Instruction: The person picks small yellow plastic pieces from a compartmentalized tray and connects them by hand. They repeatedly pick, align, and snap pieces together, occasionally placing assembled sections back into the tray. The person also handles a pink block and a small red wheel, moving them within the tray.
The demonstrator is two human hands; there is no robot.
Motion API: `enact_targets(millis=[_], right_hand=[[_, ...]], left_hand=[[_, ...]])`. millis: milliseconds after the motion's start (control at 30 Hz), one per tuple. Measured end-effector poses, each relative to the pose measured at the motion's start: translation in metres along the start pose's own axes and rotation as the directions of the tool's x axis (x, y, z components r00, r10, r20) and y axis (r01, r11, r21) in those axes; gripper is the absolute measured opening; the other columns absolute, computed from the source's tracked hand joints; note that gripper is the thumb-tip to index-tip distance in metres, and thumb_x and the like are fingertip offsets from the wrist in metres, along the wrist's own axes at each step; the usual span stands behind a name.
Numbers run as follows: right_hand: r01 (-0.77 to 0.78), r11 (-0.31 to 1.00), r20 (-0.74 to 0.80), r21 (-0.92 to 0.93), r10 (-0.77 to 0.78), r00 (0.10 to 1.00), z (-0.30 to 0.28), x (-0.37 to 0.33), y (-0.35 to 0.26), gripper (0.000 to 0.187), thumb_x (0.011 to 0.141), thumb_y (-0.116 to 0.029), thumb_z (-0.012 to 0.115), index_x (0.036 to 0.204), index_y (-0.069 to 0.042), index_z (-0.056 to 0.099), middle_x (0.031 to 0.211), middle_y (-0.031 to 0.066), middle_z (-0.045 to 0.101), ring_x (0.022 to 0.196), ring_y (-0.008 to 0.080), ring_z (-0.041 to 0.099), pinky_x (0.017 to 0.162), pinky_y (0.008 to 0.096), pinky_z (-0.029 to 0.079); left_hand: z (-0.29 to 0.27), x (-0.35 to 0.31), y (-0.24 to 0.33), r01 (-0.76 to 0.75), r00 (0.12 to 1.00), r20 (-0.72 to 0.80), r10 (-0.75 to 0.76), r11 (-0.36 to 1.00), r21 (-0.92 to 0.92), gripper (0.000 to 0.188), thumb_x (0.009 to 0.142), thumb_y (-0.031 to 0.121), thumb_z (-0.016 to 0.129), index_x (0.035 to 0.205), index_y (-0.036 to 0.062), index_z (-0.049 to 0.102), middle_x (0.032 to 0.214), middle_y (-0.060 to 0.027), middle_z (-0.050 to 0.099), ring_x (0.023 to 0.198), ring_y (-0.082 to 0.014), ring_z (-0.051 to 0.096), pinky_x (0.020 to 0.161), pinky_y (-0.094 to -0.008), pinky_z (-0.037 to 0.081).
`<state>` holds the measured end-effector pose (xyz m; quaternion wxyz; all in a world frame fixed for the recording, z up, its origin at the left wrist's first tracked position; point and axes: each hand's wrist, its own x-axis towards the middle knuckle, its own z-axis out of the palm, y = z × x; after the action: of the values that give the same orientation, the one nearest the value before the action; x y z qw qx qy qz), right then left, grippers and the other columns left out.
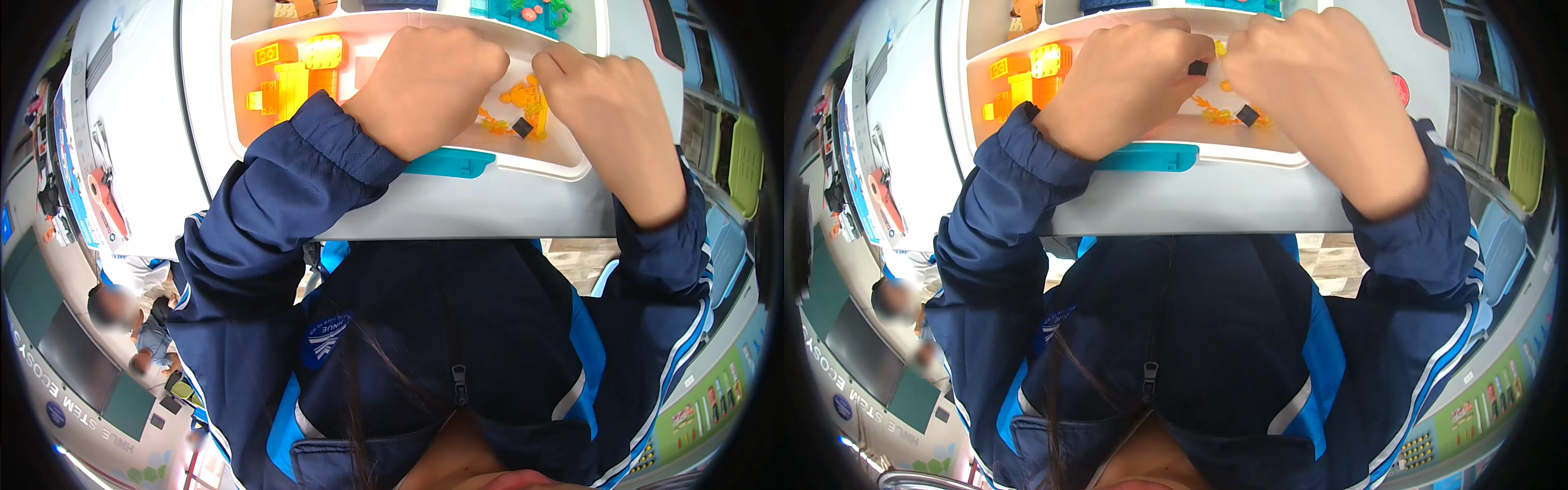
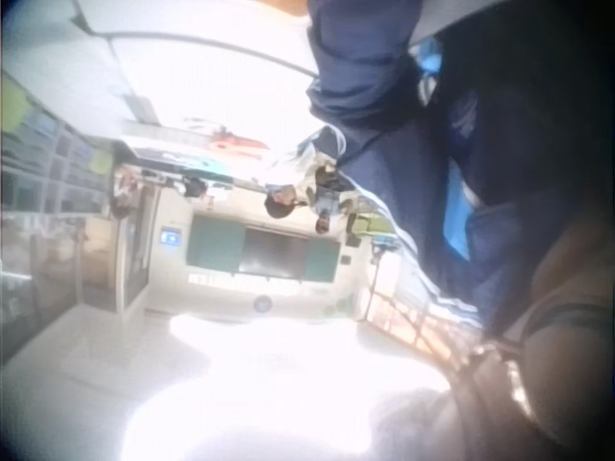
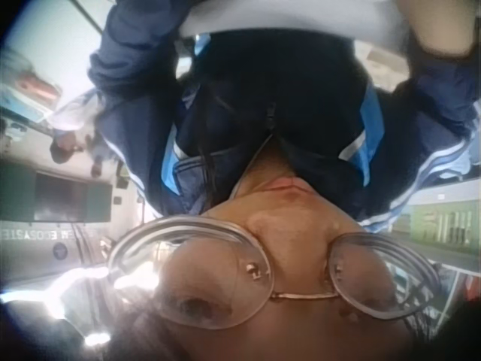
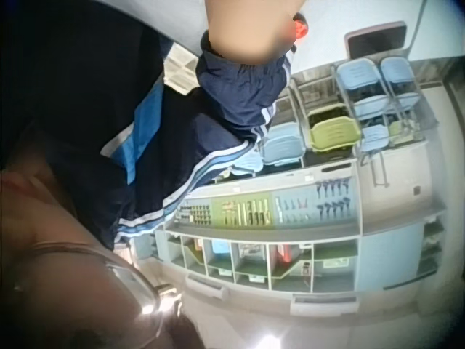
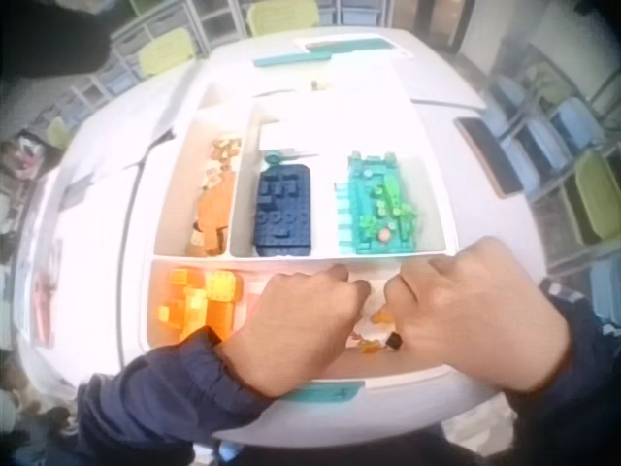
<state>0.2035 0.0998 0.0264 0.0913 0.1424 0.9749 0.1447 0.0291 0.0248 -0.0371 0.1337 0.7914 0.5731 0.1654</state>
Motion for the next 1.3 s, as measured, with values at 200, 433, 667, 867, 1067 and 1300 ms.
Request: enact_targets(millis=[200, 433, 667, 867, 1067, 1300], right_hand=[[0.052, 0.986, -0.002, 0.160, -0.052, 0.999, 0.038, 0.003, -0.001, 0.011, 0.073, -0.007, 0.065, 0.082, -0.003, 0.060, 0.074, 0.0110, 0.060, 0.070, 0.0268, 0.063, 0.062, 0.0340, 0.048], [-0.043, 0.951, -0.183, 0.305, 0.103, 0.978, 0.003, -0.015, 0.001, 0.007, 0.074, -0.004, 0.068, 0.077, 0.000, 0.063, 0.080, 0.0168, 0.064, 0.076, 0.0297, 0.065, 0.066, 0.0350, 0.051], [0.097, -0.131, -0.022, 0.987, 0.483, 0.875, -0.030, -0.046, -0.017, 0.018, 0.090, -0.001, 0.059, 0.105, 0.006, 0.065, 0.102, 0.0143, 0.066, 0.093, 0.0205, 0.067, 0.079, 0.0268, 0.055], [0.321, -0.325, -0.115, 0.890, 0.521, 0.846, -0.031, -0.067, -0.055, 0.021, 0.086, 0.007, 0.060, 0.106, 0.007, 0.064, 0.110, 0.0212, 0.063, 0.094, 0.0260, 0.066, 0.084, 0.0332, 0.055], [0.372, -0.087, -0.266, 0.924, 0.553, 0.790, -0.038, -0.071, -0.082, 0.031, 0.073, 0.012, 0.070, 0.103, 0.007, 0.065, 0.104, 0.0185, 0.065, 0.095, 0.0254, 0.064, 0.088, 0.0346, 0.050], [0.355, 0.186, -0.396, 0.916, 0.550, 0.735, -0.050, -0.078, -0.095, 0.030, 0.068, 0.013, 0.072, 0.098, 0.008, 0.067, 0.095, 0.0188, 0.067, 0.090, 0.0278, 0.064, 0.080, 0.0349, 0.050]], left_hand=[[-0.034, -0.010, 0.012, 0.158, 0.986, 0.048, -0.157, 0.823, -0.545, 0.018, 0.084, 0.008, 0.068, 0.101, 0.0017, 0.068, 0.095, -0.0107, 0.069, 0.083, -0.0225, 0.068, 0.070, -0.0330, 0.054], [-0.048, -0.062, 0.023, 0.061, 0.978, 0.057, -0.201, 0.013, -0.998, 0.024, 0.098, 0.015, 0.051, 0.114, -0.0019, 0.059, 0.098, -0.0147, 0.066, 0.053, -0.0040, 0.046, 0.050, -0.0155, 0.036], [-0.044, -0.073, 0.059, 0.045, 0.956, 0.070, -0.285, -0.093, -0.995, 0.032, 0.103, 0.026, 0.041, 0.116, 0.0012, 0.057, 0.089, -0.0098, 0.062, 0.045, -0.0005, 0.030, 0.044, -0.0147, 0.024], [-0.032, -0.078, 0.088, -0.059, 0.914, -0.054, -0.403, 0.002, -0.998, 0.023, 0.099, 0.022, 0.052, 0.112, 0.0028, 0.056, 0.079, -0.0059, 0.061, 0.051, -0.0024, 0.038, 0.046, -0.0171, 0.024], [-0.035, -0.093, 0.106, -0.057, 0.901, -0.006, -0.433, -0.105, -0.993, 0.016, 0.099, 0.015, 0.053, 0.106, 0.0017, 0.054, 0.080, -0.0064, 0.064, 0.058, -0.0037, 0.046, 0.053, -0.0177, 0.034], [-0.033, -0.106, 0.116, -0.215, 0.884, -0.184, -0.429, -0.024, -0.976, 0.011, 0.097, 0.008, 0.053, 0.102, -0.0005, 0.049, 0.086, -0.0100, 0.063, 0.072, -0.0124, 0.060, 0.070, -0.0233, 0.047]])
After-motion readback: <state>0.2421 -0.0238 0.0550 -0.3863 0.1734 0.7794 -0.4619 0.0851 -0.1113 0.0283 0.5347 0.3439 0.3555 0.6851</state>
